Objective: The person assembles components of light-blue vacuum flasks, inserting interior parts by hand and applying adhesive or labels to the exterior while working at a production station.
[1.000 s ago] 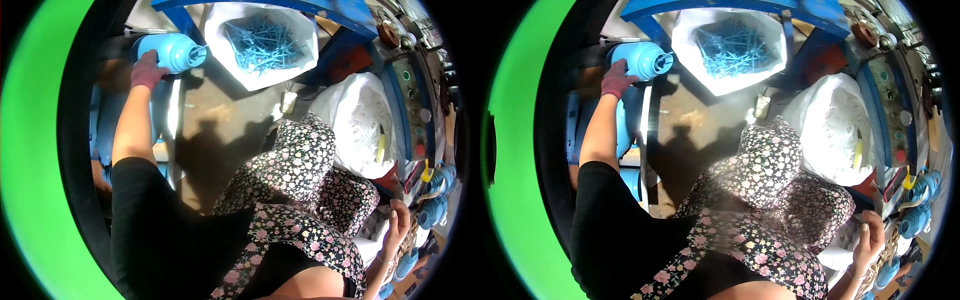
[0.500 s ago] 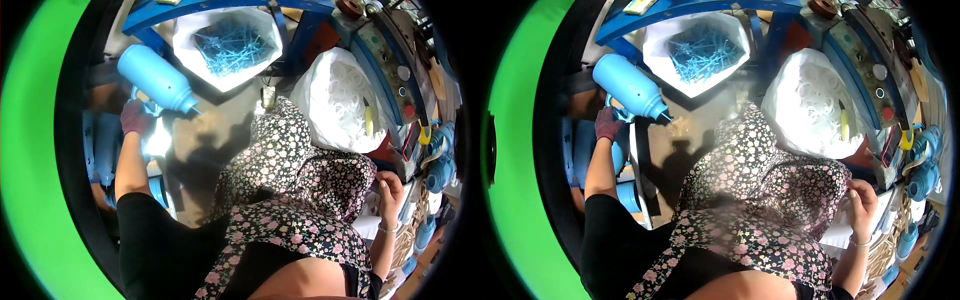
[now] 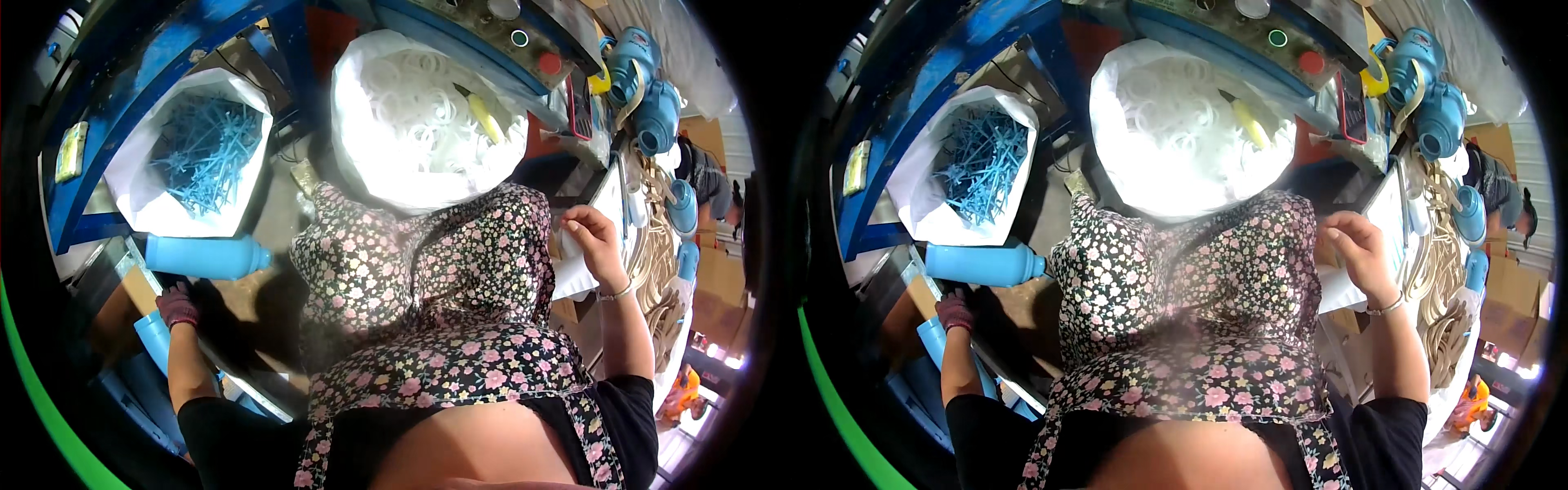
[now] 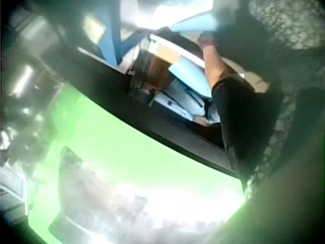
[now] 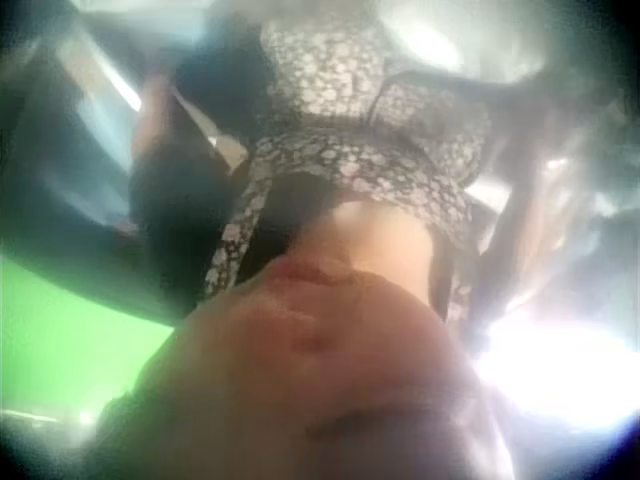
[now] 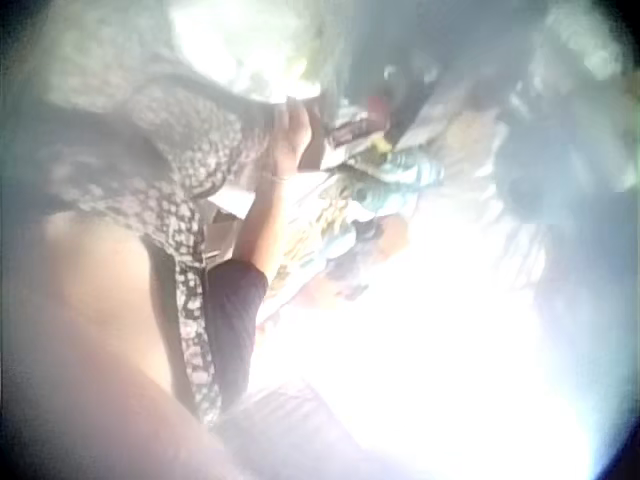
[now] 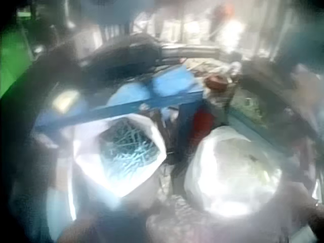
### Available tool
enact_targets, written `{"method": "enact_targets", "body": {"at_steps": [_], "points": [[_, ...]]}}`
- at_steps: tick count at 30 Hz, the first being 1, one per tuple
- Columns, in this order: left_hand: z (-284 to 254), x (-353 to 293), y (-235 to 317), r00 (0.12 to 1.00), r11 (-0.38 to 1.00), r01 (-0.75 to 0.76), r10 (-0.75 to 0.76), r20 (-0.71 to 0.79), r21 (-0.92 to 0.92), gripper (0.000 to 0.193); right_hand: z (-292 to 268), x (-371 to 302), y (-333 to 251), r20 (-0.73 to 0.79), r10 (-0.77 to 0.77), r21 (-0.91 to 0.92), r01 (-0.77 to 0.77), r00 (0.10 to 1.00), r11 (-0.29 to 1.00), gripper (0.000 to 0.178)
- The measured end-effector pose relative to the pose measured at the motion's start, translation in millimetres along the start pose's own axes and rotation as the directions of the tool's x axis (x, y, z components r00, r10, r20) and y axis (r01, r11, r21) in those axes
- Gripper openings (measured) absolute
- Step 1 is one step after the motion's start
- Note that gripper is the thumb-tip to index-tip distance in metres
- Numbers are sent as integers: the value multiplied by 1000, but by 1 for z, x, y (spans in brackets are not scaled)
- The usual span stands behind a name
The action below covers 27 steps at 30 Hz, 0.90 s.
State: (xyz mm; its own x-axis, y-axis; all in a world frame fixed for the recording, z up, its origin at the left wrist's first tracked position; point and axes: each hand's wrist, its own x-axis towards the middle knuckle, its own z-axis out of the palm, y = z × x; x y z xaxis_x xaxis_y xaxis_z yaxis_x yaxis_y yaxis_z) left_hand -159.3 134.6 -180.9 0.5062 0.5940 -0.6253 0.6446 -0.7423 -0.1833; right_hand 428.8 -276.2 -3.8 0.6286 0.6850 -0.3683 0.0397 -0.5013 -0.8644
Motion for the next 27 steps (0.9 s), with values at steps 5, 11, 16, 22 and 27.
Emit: {"method": "enact_targets", "body": {"at_steps": [5,11,16,22,27], "points": [[7,0,25,997,996,-70,68,-42,-57,37,19,59,-11,95,-42,-292,68,995,954,18],[53,17,11,969,905,189,-236,-79,-381,37,40,111,-36,130,-64,-462,118,989,879,24],[93,69,7,913,720,337,-408,22,-607,38,52,131,-50,40,-34,-504,50,999,862,27],[130,116,13,853,538,432,-505,134,-723,39,77,162,-43,6,-63,-682,50,998,730,41],[140,122,22,823,399,398,-554,128,-826,40,70,194,-18,-2,-194,-825,107,981,554,51]]}}
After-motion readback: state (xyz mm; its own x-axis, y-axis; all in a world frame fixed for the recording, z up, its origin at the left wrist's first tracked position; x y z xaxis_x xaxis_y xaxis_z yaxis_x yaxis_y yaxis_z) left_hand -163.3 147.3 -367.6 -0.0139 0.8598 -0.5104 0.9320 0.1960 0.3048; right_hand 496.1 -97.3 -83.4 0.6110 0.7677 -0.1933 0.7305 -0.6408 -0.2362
